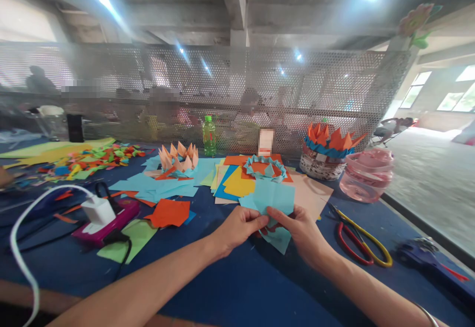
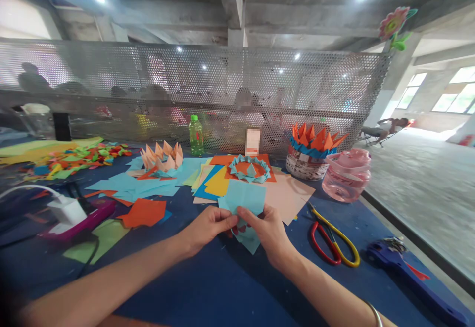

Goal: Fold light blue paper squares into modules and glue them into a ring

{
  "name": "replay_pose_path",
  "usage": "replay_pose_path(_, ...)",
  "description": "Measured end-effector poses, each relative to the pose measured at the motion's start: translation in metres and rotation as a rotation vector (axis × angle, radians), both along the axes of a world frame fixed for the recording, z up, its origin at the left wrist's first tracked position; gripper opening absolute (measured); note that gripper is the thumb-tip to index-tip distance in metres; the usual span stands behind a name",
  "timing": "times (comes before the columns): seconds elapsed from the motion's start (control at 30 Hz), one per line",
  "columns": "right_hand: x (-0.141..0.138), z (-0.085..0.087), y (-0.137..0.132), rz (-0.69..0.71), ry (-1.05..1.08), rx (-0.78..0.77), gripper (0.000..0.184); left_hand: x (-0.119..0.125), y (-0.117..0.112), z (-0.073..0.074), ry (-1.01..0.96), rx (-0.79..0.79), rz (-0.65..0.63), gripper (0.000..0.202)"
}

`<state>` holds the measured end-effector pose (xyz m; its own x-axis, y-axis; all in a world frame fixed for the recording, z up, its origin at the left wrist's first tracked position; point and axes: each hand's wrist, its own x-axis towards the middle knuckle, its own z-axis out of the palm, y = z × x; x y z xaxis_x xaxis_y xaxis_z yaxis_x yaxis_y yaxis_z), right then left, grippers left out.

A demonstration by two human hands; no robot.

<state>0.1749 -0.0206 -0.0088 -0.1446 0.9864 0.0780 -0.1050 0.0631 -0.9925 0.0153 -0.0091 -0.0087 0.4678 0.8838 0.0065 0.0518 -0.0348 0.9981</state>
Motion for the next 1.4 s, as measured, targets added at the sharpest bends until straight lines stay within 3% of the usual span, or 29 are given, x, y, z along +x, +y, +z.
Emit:
replay_pose_path(0.33, 0.0, 0.003, -0.001, 0.012, 0.032, -0.001, 0.037, 0.0, 0.0, -0.002, -0.089, -0.06, -0.082, 0.037)
replay_pose_path(0.6, 0.002, 0.004, 0.002, 0.004, -0.048, 0.027, 0.039, 0.001, 0.0, -0.001, -0.075, -0.045, 0.006, 0.035)
replay_pose_path(0.8, 0.006, -0.001, 0.008, 0.028, -0.132, 0.143, 0.036, -0.002, 0.003, -0.001, -0.131, -0.068, 0.049, 0.033)
replay_pose_path(0.97, 0.009, -0.004, 0.014, -0.142, -0.156, 0.319, 0.069, -0.002, 0.005, 0.0, -0.097, -0.06, 0.109, 0.032)
replay_pose_path(1.17, 0.01, -0.004, 0.015, -0.041, -0.335, 0.346, 0.025, -0.001, 0.005, -0.001, -0.022, 0.021, 0.11, 0.039)
replay_pose_path(1.4, 0.01, -0.005, 0.013, -0.012, -0.289, 0.22, 0.032, -0.002, 0.004, -0.003, 0.017, 0.007, 0.1, 0.038)
